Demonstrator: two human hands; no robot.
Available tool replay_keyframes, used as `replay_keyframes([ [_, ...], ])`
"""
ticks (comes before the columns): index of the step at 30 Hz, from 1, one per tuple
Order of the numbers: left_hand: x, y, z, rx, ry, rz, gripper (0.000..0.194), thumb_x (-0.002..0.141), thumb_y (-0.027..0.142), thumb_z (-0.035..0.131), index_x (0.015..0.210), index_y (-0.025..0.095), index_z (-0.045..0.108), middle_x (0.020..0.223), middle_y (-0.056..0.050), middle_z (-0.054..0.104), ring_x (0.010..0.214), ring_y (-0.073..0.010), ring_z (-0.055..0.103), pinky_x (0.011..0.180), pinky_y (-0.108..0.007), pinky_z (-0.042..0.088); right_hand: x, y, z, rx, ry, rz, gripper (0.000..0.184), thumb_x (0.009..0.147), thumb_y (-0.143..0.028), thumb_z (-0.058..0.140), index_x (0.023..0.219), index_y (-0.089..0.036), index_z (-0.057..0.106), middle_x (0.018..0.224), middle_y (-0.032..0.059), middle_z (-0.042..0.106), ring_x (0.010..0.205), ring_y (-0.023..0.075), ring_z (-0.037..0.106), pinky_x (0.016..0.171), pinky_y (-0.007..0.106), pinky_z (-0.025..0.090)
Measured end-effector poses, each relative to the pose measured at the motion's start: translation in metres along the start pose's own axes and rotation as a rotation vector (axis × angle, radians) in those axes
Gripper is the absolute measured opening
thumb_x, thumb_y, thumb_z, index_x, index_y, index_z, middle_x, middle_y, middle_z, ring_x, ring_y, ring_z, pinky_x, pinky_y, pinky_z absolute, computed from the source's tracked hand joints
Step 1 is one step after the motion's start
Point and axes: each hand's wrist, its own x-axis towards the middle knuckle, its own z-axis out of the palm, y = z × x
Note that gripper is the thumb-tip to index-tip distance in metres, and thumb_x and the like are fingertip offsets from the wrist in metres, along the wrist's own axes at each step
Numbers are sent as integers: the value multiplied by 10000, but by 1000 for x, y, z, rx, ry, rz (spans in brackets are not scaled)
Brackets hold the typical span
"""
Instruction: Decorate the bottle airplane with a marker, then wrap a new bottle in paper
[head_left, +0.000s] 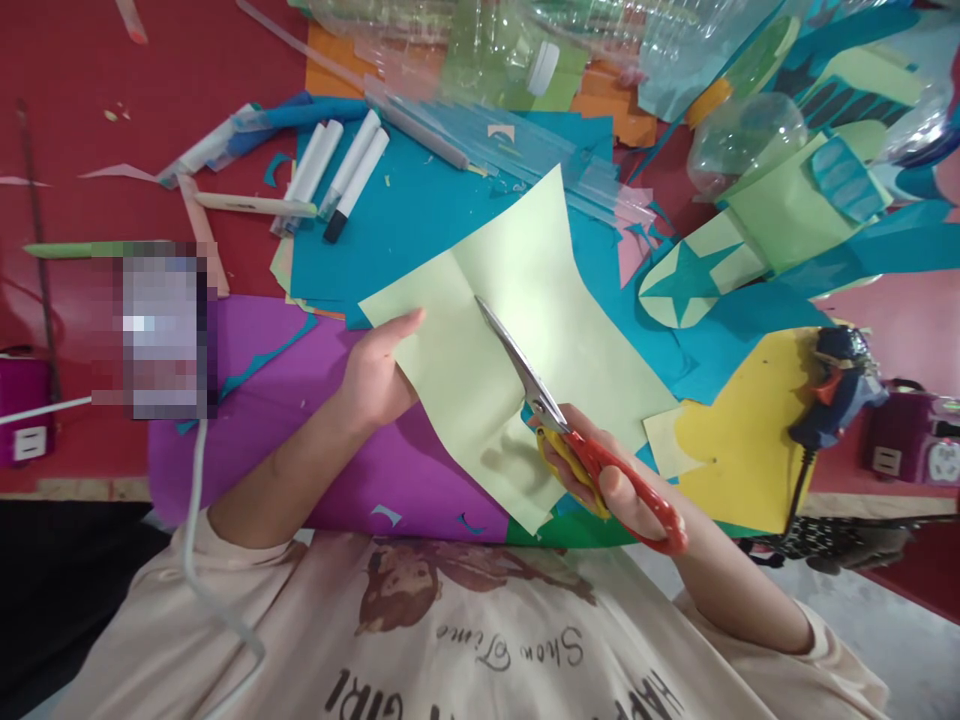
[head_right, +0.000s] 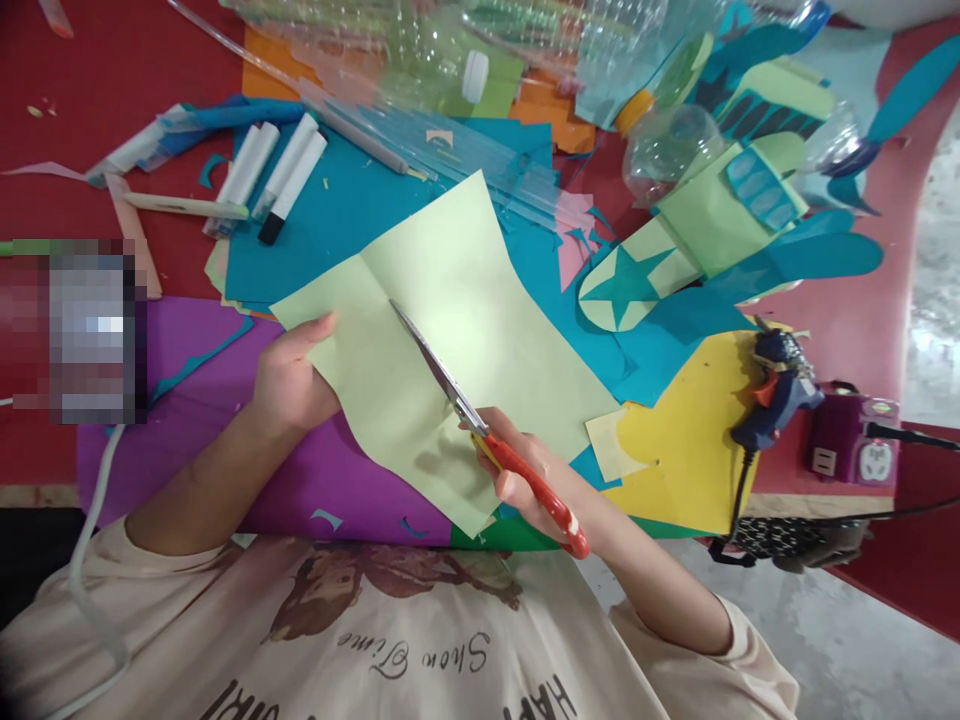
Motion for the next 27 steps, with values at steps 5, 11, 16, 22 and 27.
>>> replay_keyframes([
  [5,-1,0,1,20,19,-4,357,796,344,597,1081,136,656,1117,-85,706,1296,-352,531,1110,-510,433,1,2,3,145,26,50,775,677,-896,433,1059,-223,468,723,-47,402,500,52,289,391,210,227],
  [11,-1,-1,2,57,68,65,324,783,317,604,1047,144,674,1070,-60,717,1305,-331,524,1102,-463,446,2,2,6,175,58,39,801,665,-887,466,1098,-214,478,677,-61,381,497,53,267,393,204,200],
  [16,-1,-1,3,74,91,56,355,768,341,610,1071,165,668,1043,-63,721,1269,-344,556,1053,-469,487,3,3,8,184,86,57,800,654,-893,469,1069,-209,489,633,-68,350,509,67,249,402,210,180],
  [22,-1,0,3,89,133,72,388,775,314,596,1132,173,652,1042,-54,721,1252,-334,572,1039,-459,493,4,7,11,163,117,65,799,656,-893,462,1078,-215,488,670,-52,392,558,83,291,433,209,247],
  [27,2,-3,2,108,118,89,407,735,335,689,1119,201,665,1056,-42,728,1207,-339,602,1021,-447,520,4,5,11,142,117,54,807,645,-916,426,1039,-213,475,666,-53,392,531,78,292,408,208,228],
])
